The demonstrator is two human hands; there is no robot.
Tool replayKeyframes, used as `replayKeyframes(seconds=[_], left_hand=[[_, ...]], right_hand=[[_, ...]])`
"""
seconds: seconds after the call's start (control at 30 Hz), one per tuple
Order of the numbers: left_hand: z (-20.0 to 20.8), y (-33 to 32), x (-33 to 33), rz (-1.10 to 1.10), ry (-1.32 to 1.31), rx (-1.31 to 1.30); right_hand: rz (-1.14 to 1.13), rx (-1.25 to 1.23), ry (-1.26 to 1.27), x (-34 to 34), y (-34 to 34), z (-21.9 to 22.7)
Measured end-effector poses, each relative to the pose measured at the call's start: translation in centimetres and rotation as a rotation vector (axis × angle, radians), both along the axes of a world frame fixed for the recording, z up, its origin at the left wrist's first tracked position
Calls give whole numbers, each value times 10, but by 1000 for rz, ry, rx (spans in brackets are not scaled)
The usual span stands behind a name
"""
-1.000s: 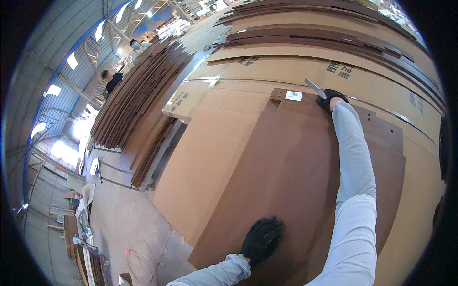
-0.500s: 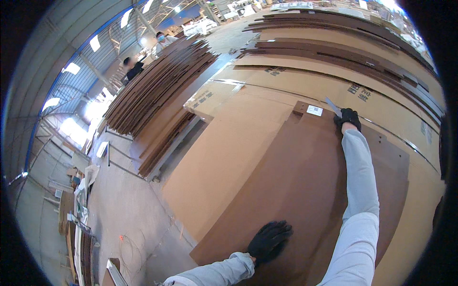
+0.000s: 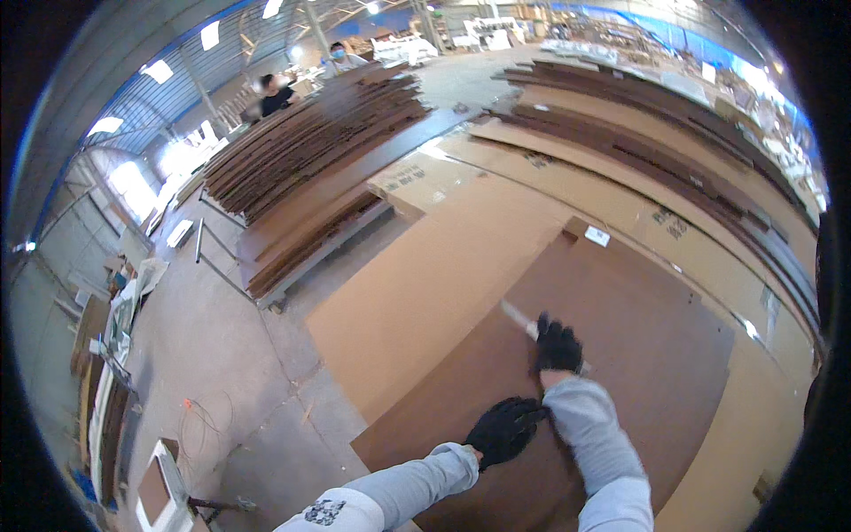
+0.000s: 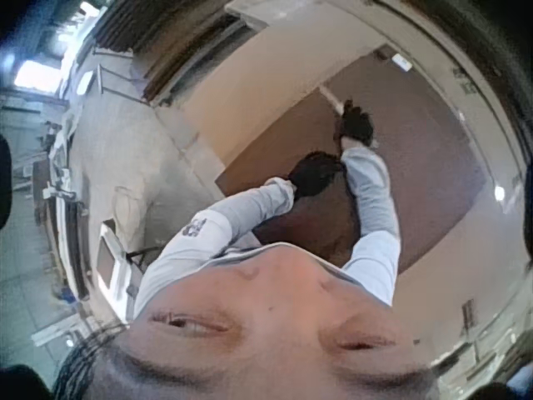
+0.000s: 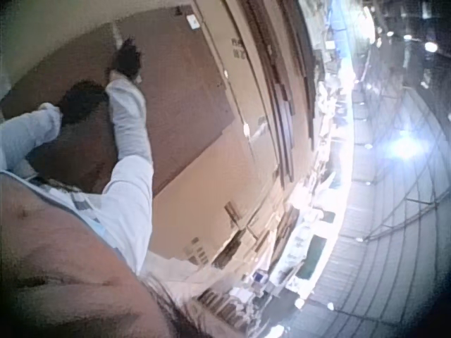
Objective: The person wipes a large brown panel with a cloth, then uses a utility knife to cut along a straightedge. They handle white panels and wooden strips, placing them on the brown panel and arranging components on a work surface.
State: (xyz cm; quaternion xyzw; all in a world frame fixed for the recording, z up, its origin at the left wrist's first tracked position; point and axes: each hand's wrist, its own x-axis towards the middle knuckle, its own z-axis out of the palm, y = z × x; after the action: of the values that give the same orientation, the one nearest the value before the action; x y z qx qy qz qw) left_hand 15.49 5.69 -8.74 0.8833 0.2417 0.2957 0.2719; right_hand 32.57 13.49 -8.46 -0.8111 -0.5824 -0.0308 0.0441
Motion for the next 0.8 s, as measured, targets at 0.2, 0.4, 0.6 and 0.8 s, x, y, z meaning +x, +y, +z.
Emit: replayKeyframes(seconds=[0.2, 0.4, 0.6, 0.8], left_hand=[[16, 45, -59, 413, -108, -584], [226, 170, -196, 676, -508, -345], [248, 90, -178, 380, -111, 48], [49, 9, -148, 172, 342, 90]], right_hand=[[-339, -206, 474, -34, -65, 31], [-265, -374, 490, -68, -123, 46], [190, -72, 1440, -23, -126, -35], [-187, 620, 2253, -27, -120, 10]])
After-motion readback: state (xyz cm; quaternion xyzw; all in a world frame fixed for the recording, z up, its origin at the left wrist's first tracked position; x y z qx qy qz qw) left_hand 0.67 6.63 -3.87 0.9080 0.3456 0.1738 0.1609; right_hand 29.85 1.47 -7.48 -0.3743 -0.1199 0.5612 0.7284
